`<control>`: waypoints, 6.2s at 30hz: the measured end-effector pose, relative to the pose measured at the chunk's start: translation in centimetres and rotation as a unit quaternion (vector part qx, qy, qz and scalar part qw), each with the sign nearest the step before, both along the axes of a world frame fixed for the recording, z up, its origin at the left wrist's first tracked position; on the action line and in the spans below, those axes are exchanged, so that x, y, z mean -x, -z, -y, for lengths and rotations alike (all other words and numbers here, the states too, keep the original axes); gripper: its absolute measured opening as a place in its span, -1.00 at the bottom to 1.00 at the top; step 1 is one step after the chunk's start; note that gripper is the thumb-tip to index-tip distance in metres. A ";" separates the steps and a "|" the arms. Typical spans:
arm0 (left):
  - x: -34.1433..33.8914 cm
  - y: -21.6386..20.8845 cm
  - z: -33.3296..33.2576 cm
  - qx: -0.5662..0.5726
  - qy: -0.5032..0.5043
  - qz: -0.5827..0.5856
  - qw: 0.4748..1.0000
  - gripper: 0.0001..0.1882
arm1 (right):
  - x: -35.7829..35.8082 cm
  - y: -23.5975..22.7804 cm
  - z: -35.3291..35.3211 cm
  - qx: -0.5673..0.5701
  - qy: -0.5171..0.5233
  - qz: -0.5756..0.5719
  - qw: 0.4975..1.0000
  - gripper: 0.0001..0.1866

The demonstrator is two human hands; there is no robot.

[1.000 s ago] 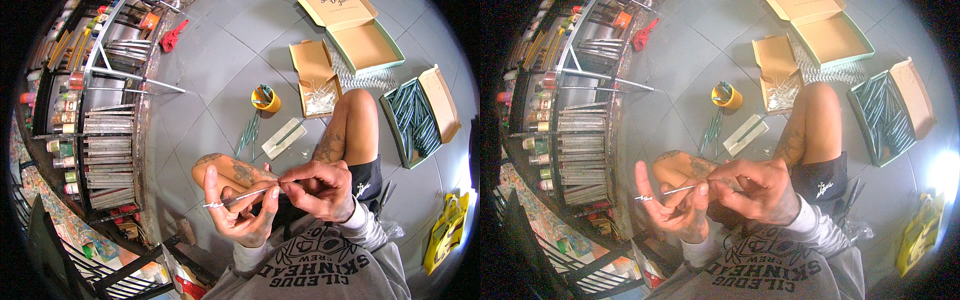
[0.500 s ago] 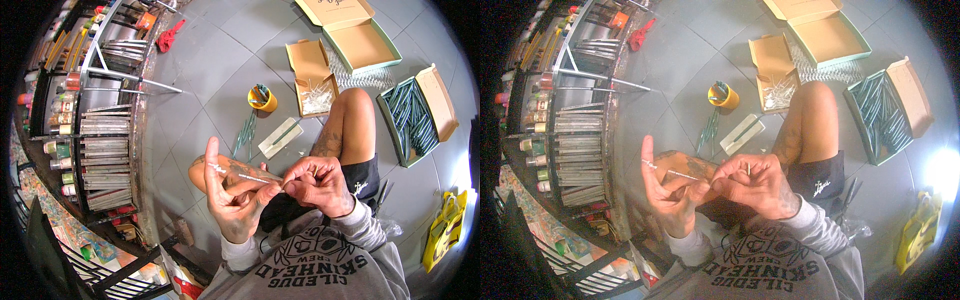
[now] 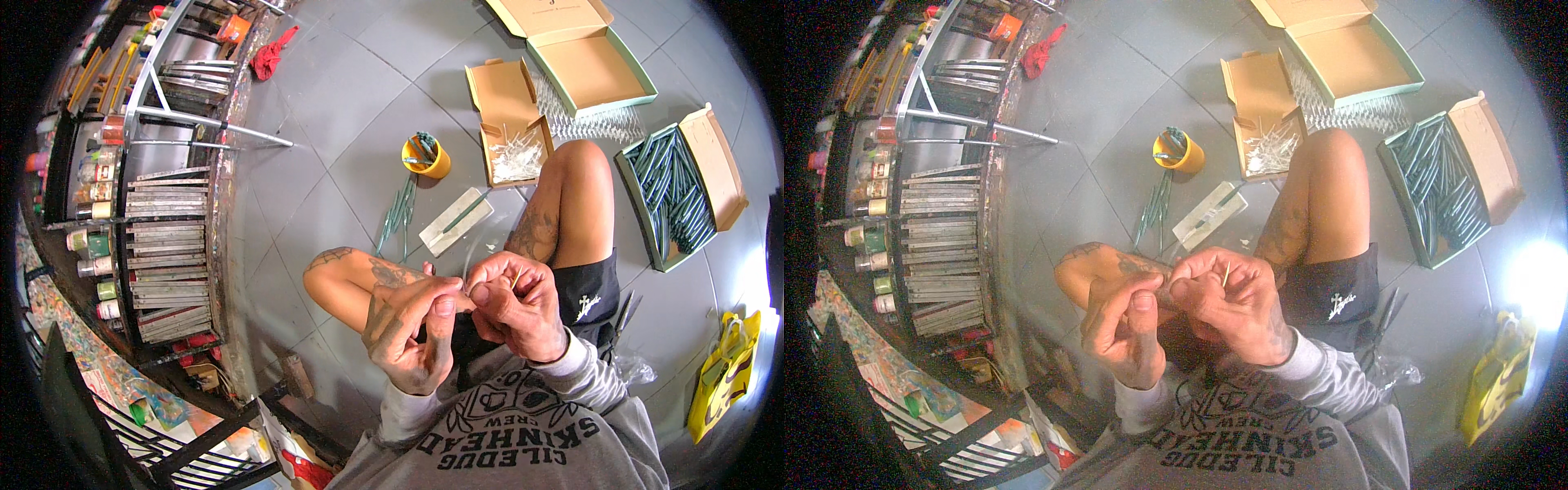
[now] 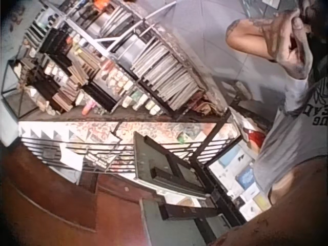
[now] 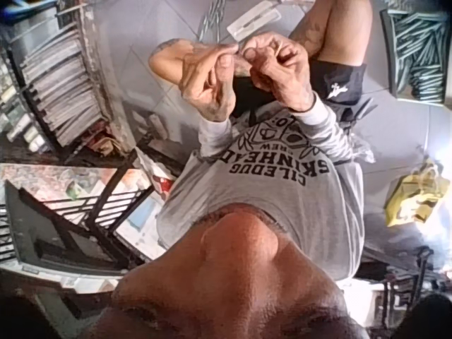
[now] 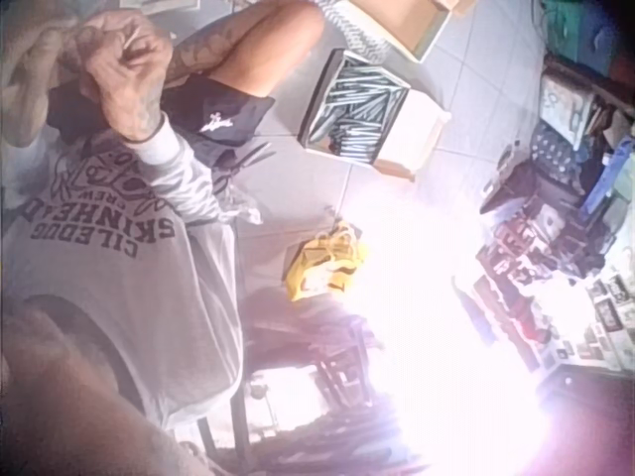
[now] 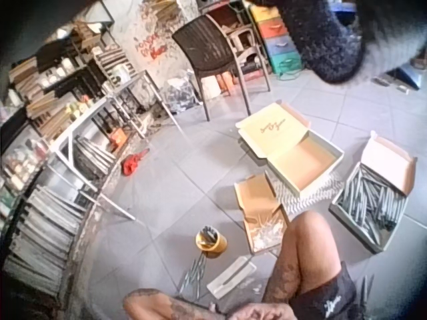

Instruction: The person sits on the floor and attaches white plastic tips to green rods by hand. They stand up, reach for a small device on a cluttered workbench, and then return to the floor to continue assembling the items one at a time.

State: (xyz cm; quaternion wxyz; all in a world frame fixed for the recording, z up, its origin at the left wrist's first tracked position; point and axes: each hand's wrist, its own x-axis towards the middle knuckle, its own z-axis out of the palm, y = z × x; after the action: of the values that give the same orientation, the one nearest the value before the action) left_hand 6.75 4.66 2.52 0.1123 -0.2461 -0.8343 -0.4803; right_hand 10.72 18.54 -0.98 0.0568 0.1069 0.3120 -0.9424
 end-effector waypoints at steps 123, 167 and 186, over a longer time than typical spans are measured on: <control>2.8 0.0 3.9 -0.202 0.236 0.593 0.742 -0.77 | 0.8 -1.2 -2.6 -0.080 -0.219 -0.055 0.971 -0.99; 3.4 3.7 5.0 -0.352 0.387 0.598 0.607 -0.72 | 0.6 -1.3 -2.3 0.048 -0.293 -0.035 0.954 -0.84; 3.3 4.7 5.0 -0.358 0.390 0.577 0.621 -0.75 | 0.8 -1.2 -2.1 0.081 -0.296 -0.041 0.951 -0.84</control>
State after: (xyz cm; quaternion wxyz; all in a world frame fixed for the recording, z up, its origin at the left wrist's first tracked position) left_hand 3.41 -0.39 -2.15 -0.5111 -0.1612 -0.3151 -0.7833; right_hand 9.96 20.62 0.24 0.3285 -0.0333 0.2547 -0.9089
